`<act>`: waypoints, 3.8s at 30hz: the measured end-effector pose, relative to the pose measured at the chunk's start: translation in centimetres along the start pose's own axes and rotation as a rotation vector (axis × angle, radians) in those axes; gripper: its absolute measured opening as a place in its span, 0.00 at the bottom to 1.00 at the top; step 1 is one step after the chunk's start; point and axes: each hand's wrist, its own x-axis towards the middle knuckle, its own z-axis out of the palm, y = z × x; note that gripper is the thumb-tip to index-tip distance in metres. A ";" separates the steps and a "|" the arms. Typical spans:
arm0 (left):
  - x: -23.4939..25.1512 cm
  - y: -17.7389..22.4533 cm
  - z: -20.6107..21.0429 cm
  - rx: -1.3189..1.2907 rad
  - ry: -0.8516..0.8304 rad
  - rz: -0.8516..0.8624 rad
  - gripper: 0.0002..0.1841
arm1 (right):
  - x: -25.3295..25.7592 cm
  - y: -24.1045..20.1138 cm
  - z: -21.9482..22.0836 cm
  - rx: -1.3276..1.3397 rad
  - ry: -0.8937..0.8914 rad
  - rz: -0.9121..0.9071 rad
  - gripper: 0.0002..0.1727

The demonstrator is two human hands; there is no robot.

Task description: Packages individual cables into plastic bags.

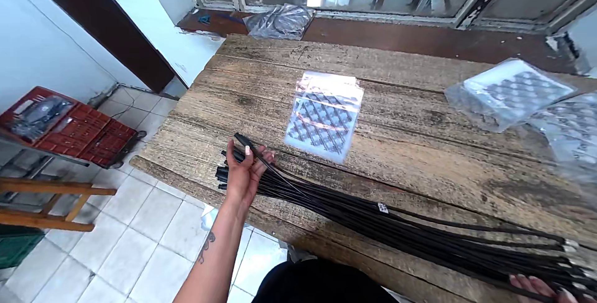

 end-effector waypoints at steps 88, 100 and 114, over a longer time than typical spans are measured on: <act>-9.9 -13.2 3.7 1.253 -0.697 0.086 0.17 | -7.1 13.2 16.0 -1.352 -0.135 -0.717 0.51; -9.5 -12.9 -0.5 1.265 -0.870 -0.158 0.20 | -5.7 13.8 8.4 -1.472 -0.870 -1.268 0.15; -7.4 -12.5 0.4 0.607 -0.508 -0.518 0.19 | -7.3 8.5 7.8 -1.327 -0.381 -1.275 0.30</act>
